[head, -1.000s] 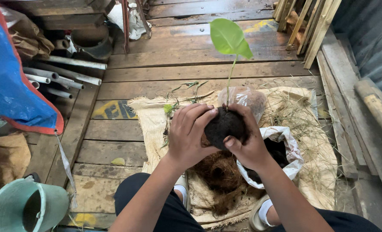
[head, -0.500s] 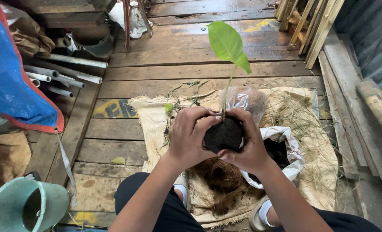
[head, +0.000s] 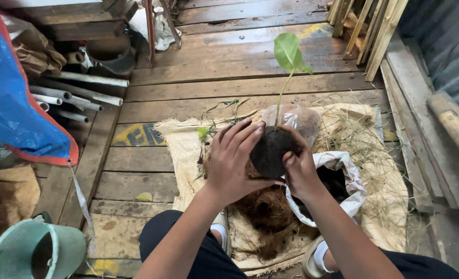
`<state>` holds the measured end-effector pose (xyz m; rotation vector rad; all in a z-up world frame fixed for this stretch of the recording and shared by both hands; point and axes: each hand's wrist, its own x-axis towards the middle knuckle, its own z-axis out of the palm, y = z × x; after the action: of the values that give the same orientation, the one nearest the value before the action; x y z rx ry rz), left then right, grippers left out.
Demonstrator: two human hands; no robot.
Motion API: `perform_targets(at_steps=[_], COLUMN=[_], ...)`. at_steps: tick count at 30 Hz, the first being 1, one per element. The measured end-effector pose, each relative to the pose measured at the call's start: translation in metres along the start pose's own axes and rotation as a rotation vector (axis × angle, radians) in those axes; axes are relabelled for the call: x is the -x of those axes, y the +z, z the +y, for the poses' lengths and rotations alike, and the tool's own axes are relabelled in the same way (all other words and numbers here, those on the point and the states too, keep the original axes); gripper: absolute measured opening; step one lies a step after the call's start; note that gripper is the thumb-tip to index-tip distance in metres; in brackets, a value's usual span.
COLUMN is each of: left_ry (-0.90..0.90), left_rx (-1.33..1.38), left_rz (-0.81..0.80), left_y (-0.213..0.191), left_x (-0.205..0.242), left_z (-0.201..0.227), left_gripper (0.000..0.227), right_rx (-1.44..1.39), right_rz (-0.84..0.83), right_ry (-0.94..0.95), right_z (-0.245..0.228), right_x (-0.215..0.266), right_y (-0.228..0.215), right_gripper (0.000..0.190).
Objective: The person sits on a wooden floor and packs soil around the root ball of a small plant. They repeatedly add soil from a white sack, compress it by hand, and rotate the plant to ensure the root ball is fully covered and firm.
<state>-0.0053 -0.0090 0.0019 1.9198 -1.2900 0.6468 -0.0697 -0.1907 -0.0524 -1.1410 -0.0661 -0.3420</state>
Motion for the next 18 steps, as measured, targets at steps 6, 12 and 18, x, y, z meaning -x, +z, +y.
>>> perform_targets(at_steps=[6,12,18], left_ry=[-0.059,-0.061,-0.091], left_rx=[-0.121,-0.119,-0.178], left_rz=[-0.019,-0.028,-0.03], left_y=[0.005,-0.002,0.007], left_x=[-0.007,-0.008,-0.006], left_z=[0.003,-0.002,-0.007], left_gripper=[0.102,0.109,0.099], right_rx=[0.186,0.347,0.432], right_rz=[-0.006,-0.073,-0.089], right_ry=[0.012,0.002,0.008], right_z=[-0.004,-0.022,-0.029], right_x=[-0.004,-0.008,-0.007], right_y=[0.001,0.01,0.018], right_gripper=[0.089,0.086,0.088])
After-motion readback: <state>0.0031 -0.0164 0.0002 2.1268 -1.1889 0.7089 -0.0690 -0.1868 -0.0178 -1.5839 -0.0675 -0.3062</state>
